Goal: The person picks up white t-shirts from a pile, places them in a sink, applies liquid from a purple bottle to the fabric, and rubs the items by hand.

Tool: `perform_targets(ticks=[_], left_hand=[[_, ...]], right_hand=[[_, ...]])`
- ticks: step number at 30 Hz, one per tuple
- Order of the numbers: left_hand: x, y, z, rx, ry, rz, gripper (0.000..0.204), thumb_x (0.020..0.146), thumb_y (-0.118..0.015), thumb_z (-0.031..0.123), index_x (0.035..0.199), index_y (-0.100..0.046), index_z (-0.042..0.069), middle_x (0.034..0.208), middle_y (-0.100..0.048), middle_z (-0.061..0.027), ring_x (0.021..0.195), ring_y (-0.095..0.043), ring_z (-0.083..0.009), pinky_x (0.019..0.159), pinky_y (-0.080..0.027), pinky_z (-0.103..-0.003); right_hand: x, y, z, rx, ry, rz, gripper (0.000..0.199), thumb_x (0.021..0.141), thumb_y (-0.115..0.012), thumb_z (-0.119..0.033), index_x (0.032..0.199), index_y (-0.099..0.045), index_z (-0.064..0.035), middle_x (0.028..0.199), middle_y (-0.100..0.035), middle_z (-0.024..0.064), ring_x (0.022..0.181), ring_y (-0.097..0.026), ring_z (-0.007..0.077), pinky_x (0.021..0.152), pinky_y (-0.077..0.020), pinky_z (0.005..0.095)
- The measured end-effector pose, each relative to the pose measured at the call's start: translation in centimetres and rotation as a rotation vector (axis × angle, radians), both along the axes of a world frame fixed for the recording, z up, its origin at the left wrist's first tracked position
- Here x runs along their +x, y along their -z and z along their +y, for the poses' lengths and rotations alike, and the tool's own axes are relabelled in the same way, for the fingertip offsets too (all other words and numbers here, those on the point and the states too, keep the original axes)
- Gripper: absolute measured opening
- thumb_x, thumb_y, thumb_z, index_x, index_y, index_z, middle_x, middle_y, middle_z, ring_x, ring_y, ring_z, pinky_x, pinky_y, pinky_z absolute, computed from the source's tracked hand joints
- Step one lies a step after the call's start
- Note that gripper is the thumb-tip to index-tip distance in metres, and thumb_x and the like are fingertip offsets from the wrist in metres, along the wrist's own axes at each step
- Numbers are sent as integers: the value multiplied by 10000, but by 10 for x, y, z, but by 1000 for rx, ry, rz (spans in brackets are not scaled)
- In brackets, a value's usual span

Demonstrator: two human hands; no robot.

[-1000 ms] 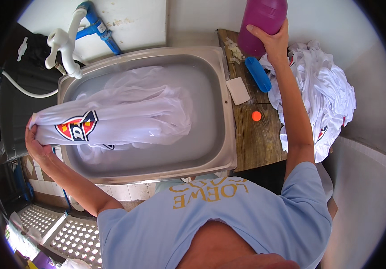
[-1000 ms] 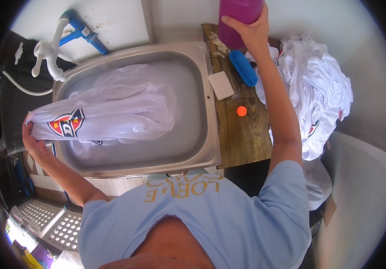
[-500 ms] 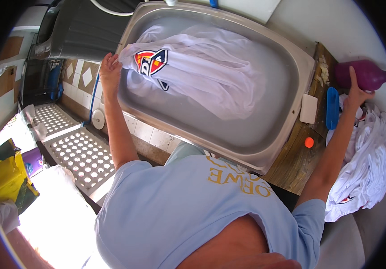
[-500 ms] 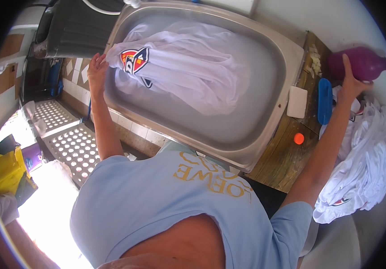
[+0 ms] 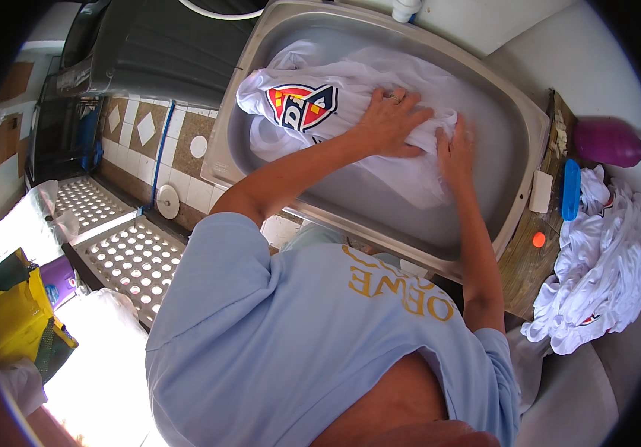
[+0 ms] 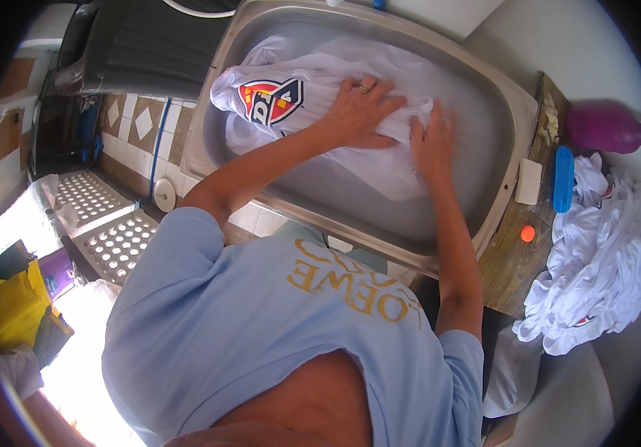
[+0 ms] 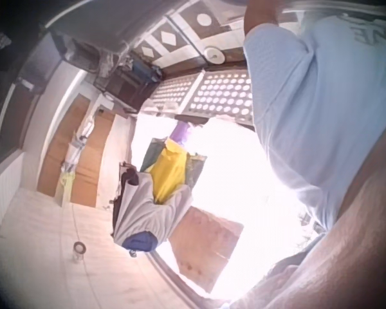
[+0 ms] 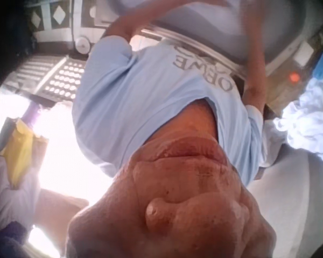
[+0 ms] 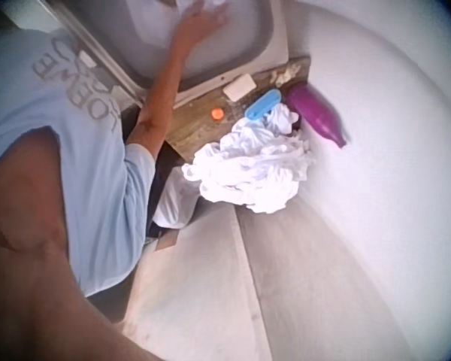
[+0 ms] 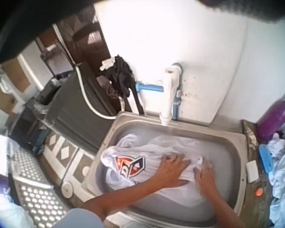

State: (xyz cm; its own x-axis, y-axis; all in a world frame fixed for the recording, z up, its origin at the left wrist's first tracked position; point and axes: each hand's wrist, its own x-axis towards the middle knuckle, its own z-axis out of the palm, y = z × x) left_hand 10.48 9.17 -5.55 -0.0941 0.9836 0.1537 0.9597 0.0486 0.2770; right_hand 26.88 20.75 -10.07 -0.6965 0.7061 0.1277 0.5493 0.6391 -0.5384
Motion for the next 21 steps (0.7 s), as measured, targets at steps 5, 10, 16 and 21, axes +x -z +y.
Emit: perform_targets(ticks=[5, 10, 16, 21], left_hand=[[-17, 12, -4, -138, -75, -80, 641, 697, -696, 473, 1228, -508, 168, 1208, -492, -140, 1121, -458, -338, 868, -403, -503], [-29, 24, 11, -244, -101, -143, 563, 800, -618, 423, 1267, -484, 137, 1183, -572, -135, 1104, -532, -318, 864, -433, -464], [-49, 52, 18, 101, -24, -305, 532, 716, -635, 71, 1234, -520, 113, 997, -638, -183, 881, -611, -372, 772, -484, -468], [-56, 54, 14, 137, -5, -412, 263, 757, -589, 68, 1012, -541, 25, 1029, -544, -205, 981, -543, -390, 823, -460, -450]], right_hand=[[-16, 7, 23, -1018, 253, 617, 417, 883, -579, -300, 1213, -556, -45, 1219, -557, 137, 1106, -514, 245, 975, -364, 388], [-42, 1, 56, -1231, 493, 1065, 318, 873, -582, -345, 936, -648, -40, 931, -651, 103, 927, -583, 197, 813, -464, 316], [-79, -48, 26, -986, 78, 859, 283, 879, -525, -240, 762, -642, -11, 762, -635, 122, 750, -615, 229, 716, -505, 361], [-73, -111, -1, -128, -204, 340, 214, 821, -574, -151, 998, -639, -48, 993, -627, 86, 850, -600, 191, 771, -490, 322]])
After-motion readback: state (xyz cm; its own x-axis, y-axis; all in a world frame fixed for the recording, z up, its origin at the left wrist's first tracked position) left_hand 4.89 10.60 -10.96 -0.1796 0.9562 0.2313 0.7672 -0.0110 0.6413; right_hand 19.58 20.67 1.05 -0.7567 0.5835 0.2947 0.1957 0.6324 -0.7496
